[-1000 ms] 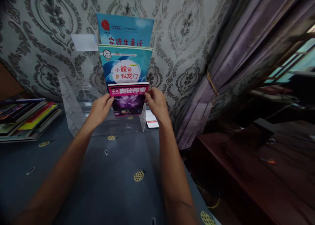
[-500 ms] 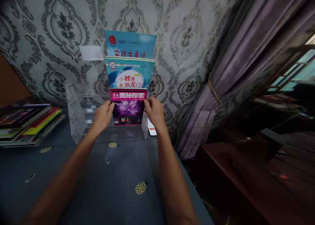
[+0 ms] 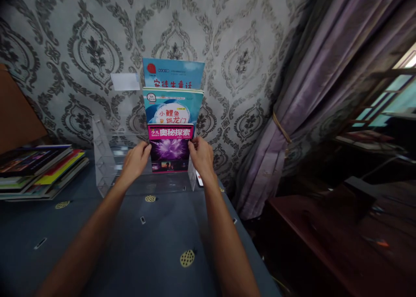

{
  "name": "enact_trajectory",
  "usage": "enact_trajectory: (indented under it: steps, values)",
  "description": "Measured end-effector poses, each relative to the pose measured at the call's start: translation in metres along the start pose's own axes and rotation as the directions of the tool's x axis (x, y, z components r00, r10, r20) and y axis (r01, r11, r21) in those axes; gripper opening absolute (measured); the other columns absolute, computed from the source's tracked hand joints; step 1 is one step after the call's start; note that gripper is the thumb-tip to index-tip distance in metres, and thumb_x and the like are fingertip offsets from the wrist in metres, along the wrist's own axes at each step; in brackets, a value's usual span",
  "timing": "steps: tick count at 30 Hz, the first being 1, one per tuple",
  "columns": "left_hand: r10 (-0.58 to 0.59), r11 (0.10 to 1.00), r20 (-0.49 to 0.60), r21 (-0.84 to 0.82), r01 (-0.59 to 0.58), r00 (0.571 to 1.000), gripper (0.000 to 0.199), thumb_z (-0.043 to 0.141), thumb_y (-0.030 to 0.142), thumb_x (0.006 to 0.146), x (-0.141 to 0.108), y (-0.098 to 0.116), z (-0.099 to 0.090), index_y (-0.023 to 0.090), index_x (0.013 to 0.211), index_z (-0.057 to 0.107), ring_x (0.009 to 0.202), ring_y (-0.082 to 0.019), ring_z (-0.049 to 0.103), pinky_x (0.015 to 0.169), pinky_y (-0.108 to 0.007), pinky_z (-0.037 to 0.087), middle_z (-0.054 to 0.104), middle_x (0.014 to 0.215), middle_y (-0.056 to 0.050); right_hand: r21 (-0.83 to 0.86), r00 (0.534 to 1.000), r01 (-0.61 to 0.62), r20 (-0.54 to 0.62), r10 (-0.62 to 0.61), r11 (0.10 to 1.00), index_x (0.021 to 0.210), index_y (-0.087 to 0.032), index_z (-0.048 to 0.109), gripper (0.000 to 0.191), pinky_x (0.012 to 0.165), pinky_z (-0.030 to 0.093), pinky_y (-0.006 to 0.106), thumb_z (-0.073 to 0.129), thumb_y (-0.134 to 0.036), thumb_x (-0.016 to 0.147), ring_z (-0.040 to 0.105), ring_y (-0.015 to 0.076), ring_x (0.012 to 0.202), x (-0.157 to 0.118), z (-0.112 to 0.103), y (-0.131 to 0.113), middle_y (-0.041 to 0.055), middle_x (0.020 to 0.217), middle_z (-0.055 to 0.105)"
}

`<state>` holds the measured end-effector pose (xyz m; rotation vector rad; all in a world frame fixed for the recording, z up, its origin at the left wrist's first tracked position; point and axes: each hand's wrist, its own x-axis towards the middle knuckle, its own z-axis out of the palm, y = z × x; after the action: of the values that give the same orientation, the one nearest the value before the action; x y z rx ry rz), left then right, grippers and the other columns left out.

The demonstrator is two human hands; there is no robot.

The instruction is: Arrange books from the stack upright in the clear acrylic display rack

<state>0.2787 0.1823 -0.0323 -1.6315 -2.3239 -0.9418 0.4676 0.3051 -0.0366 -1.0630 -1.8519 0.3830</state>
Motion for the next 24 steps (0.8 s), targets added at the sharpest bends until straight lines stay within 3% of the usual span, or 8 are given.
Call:
enact_trajectory:
  steps: [5,13,24]
  values:
    - [-0.014,0.998,0.025,0.058,0.012,1.0,0.032,0.034,0.032,0.106,-0.0004,0.0021,-0.0014,0.02,0.106,0.063,0.098,-0.026,0.069,0.072,-0.03,0.039,0.075,0.102,-0.011,-0.068,0.998,-0.005,0.058,0.009,0.998,0.083,-0.019,0.067,0.023,0.064,0.044,0.03,0.051,-0.035,0.089,0.068,0.0222,0.07,0.0001,-0.004,-0.0046,0.006,0.074,0.07]
    - [-0.019,0.996,0.038,0.09,0.015,0.999,0.034,0.031,0.032,0.107,-0.0004,0.0018,-0.0017,0.02,0.111,0.062,0.099,-0.026,0.068,0.071,-0.03,0.038,0.074,0.106,-0.011,-0.11,0.988,-0.028,0.148,0.044,0.994,0.09,-0.015,0.07,0.024,0.065,0.043,0.028,0.052,-0.032,0.092,0.069,0.0209,0.074,-0.0013,-0.0091,-0.0091,0.0067,0.077,0.072]
    - [-0.004,0.997,0.002,0.079,0.004,1.0,0.036,0.033,0.036,0.106,-0.0004,0.0011,-0.003,0.019,0.106,0.064,0.097,-0.027,0.069,0.07,-0.031,0.039,0.075,0.102,-0.012,-0.095,0.992,-0.02,0.121,0.032,0.995,0.092,-0.017,0.069,0.024,0.065,0.044,0.028,0.055,-0.036,0.09,0.068,0.0203,0.072,-0.0016,-0.0103,-0.0055,0.0049,0.076,0.071]
